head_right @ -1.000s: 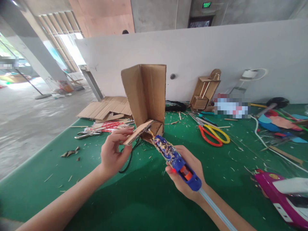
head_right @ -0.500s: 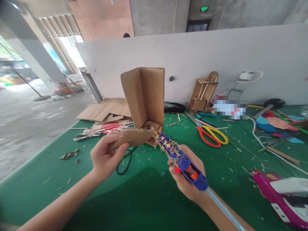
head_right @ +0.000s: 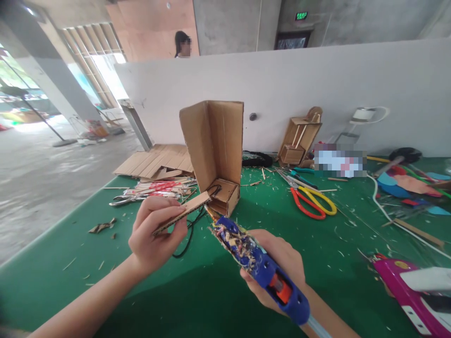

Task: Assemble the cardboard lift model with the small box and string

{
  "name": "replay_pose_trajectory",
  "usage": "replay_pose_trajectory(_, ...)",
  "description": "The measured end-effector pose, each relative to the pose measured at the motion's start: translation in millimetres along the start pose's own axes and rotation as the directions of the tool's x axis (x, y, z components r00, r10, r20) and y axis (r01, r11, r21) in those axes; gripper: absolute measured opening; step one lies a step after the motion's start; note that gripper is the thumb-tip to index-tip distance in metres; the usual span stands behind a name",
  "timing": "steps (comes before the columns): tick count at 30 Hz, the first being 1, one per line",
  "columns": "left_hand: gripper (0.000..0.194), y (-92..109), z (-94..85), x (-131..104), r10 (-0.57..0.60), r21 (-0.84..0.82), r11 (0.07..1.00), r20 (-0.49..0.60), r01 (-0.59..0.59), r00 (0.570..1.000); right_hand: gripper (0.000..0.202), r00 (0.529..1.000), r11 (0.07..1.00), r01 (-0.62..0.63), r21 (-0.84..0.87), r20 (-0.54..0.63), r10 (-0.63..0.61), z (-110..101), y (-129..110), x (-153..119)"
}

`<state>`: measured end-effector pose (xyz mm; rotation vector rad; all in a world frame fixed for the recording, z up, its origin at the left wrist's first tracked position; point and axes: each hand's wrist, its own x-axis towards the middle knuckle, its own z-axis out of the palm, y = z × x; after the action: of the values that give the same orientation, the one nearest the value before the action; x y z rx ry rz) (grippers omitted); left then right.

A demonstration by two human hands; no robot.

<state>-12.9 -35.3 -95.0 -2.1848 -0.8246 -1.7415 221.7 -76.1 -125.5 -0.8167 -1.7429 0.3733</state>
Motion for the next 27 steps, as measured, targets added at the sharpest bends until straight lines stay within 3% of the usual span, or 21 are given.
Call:
replay_pose_trajectory(5,0.031,-7,3.5,-5,0.007,0.07,0.998,-0.008,-0.006,1.0,0.018,0.987,0.989,-0.135,-0.066,0.078,0.14,0,3,1)
replay_pose_trajectory(9,0.031,-12,6.9,-9,0.015,0.121,0.993,-0.004,-0.014,1.0,0.022,0.97,0.974,-0.228,-0.009,0.085,0.228,3,7,4)
replay_pose_trajectory(15,0.032,-16,7.1,-10,0.077,0.182,0.98,0.022,-0.08,0.997,0.035,0.886,0.88,-0.459,0.123,0.135,0.444,18,20,21)
replay_pose_trajectory(20,0.027,-17,-0.4,-8,0.16,0.305,0.935,0.094,-0.181,0.983,0.038,0.89,0.858,-0.449,0.247,0.039,0.455,30,26,15)
replay_pose_trajectory(24,0.021,-20,-7.6,-11,0.192,0.419,0.872,0.182,-0.253,0.964,0.04,0.887,0.851,-0.459,0.255,0.075,0.456,34,22,3)
replay_pose_trajectory(27,0.022,-24,-7.6,-19,0.134,0.423,0.88,0.209,-0.214,0.969,0.041,0.877,0.838,-0.479,0.263,0.109,0.467,37,20,1)
